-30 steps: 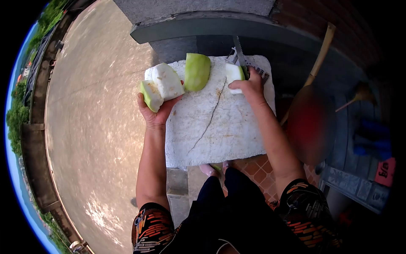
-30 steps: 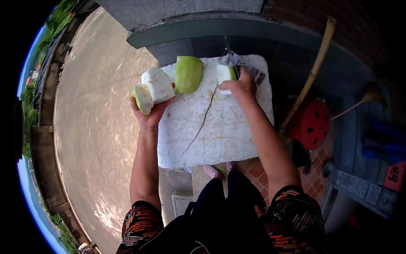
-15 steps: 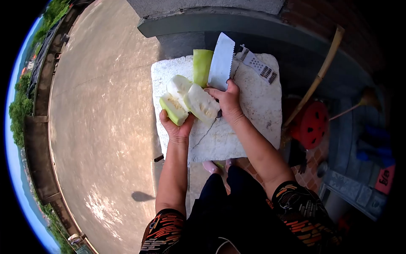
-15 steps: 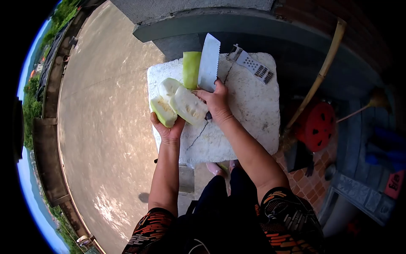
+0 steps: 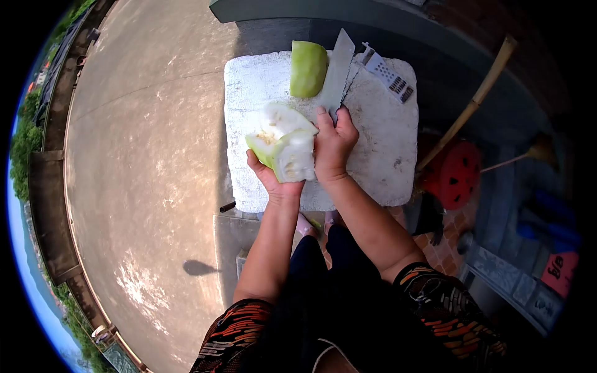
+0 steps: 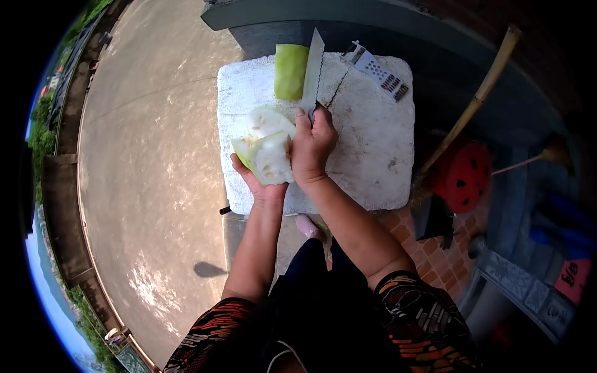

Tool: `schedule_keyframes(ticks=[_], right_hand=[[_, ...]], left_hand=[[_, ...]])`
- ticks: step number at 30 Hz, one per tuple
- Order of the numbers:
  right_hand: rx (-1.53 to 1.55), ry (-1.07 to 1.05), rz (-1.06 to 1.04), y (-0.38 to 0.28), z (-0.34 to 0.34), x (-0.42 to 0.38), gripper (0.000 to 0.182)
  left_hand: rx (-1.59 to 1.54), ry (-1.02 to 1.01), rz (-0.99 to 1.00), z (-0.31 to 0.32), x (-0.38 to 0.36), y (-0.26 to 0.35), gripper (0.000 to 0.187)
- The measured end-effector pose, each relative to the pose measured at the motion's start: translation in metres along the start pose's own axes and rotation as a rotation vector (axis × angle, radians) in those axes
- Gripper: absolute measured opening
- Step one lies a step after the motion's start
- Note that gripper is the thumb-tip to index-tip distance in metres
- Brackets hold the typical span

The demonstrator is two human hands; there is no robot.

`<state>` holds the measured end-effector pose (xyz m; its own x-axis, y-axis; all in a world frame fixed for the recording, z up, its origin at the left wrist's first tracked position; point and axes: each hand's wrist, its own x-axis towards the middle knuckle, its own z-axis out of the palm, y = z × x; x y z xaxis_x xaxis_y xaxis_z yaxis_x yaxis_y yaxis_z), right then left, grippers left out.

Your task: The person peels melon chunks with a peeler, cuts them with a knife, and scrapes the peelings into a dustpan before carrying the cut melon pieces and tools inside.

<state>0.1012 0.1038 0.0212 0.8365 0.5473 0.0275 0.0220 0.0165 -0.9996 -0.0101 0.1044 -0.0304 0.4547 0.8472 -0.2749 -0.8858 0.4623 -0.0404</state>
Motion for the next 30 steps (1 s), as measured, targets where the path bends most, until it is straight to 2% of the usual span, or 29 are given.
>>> schedule_keyframes(ticks=[3, 5, 8, 11, 14, 17, 19, 21, 23, 25, 27, 30], right_hand=[[-0.292, 0.05, -0.292, -0.008, -0.003, -0.007, 0.013], [-0.492, -0.116, -0.306, -0.019, -0.006, -0.007, 0.024], [-0.5, -0.164, -0.413, -0.032, -0.011, -0.009, 0.025], [-0.515, -0.17, -0.4, -0.042, -0.009, -0.015, 0.03], [-0.425, -0.131, -0.495, -0.036, 0.002, -0.013, 0.03], [-0.363, -0.092, -0.625, -0.036, -0.012, 0.009, 0.035], [-0.485, -0.232, -0.283, -0.039, -0.031, 0.032, 0.03], [-0.469, -0.31, -0.318, -0.029, -0.042, 0.061, 0.026], [-0.603, -0.438, -0.166, -0.054, -0.059, 0.078, 0.026], [-0.761, -0.516, -0.365, -0.076, -0.072, 0.094, 0.016], [-1.095, -0.574, -0.58, -0.105, -0.078, 0.109, 0.015], [-1.426, -0.64, -0.681, -0.158, -0.068, 0.123, 0.013]], left_hand=[[-0.184, -0.045, -0.083, -0.01, -0.007, -0.001, 0.077], [-0.229, -0.009, -0.1, -0.006, -0.015, 0.001, 0.077], [-0.146, 0.117, -0.102, 0.004, -0.029, 0.008, 0.078], [-0.141, 0.092, -0.101, 0.001, -0.04, 0.008, 0.079], [-0.292, 0.121, -0.152, 0.014, -0.043, 0.008, 0.081], [-0.072, 0.091, -0.165, 0.033, -0.047, 0.011, 0.086], [-0.068, 0.102, -0.184, 0.047, -0.044, 0.016, 0.089], [-0.056, 0.103, -0.18, 0.056, -0.044, 0.023, 0.092], [-0.04, 0.093, -0.152, 0.06, -0.045, 0.03, 0.093], [-0.021, 0.081, -0.154, 0.06, -0.045, 0.039, 0.094], [0.007, 0.077, -0.151, 0.06, -0.049, 0.046, 0.094], [0.052, 0.08, -0.152, 0.061, -0.06, 0.056, 0.095]])
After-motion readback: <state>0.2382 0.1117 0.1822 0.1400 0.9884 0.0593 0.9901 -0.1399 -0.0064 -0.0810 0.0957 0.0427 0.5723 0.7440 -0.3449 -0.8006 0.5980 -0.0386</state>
